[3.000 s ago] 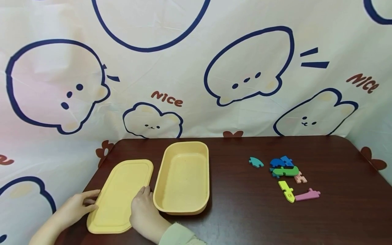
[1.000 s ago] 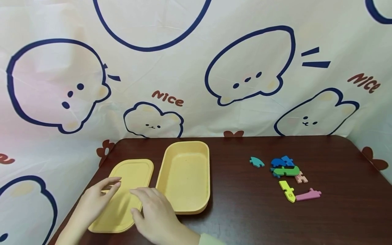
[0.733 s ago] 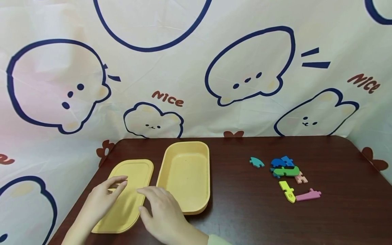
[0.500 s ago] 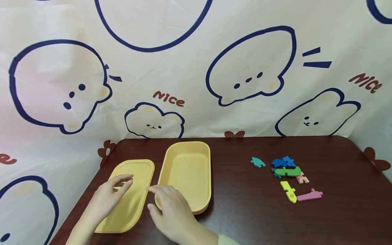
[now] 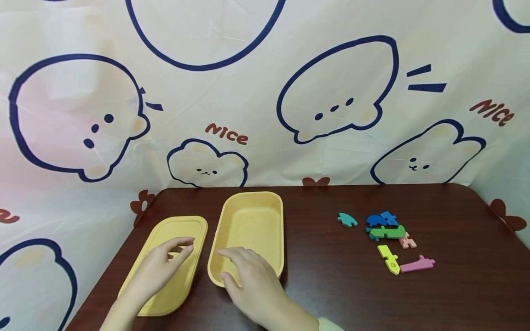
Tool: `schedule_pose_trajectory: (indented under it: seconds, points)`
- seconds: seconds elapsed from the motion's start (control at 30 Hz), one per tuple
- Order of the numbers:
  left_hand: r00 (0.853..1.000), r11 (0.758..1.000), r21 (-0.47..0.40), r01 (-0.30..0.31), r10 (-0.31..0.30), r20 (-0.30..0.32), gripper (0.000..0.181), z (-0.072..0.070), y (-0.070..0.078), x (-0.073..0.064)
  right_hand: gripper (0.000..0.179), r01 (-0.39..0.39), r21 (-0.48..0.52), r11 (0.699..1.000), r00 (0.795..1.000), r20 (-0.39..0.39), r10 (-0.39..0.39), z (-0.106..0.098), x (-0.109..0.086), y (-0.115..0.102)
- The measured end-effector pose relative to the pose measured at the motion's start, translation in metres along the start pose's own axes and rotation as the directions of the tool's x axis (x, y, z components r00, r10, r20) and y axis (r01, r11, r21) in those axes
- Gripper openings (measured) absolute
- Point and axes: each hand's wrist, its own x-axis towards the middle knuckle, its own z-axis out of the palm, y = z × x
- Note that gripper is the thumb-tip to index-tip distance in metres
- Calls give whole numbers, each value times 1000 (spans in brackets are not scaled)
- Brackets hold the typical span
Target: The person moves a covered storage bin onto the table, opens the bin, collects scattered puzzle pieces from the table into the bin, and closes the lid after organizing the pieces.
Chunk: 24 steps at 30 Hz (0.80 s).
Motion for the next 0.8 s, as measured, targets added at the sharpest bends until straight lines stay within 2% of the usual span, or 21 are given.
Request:
schedule_pose_trajectory:
  seconds: [0.13,0.37,0.8]
  points:
    - [1000,1000,0,-21,21,8,35,6,3,0,41,-12,-8,1000,1000,-27,12,-6,-3,4]
    - [999,1000,2,-20,20,40,39,13,9,2,42,-44,5,999,997,-69,44,-14,-5,8]
    - [997,998,50,-48,45,64,39,23,20,11,38,-65,-39,997,987,-150,59,-25,-13,20]
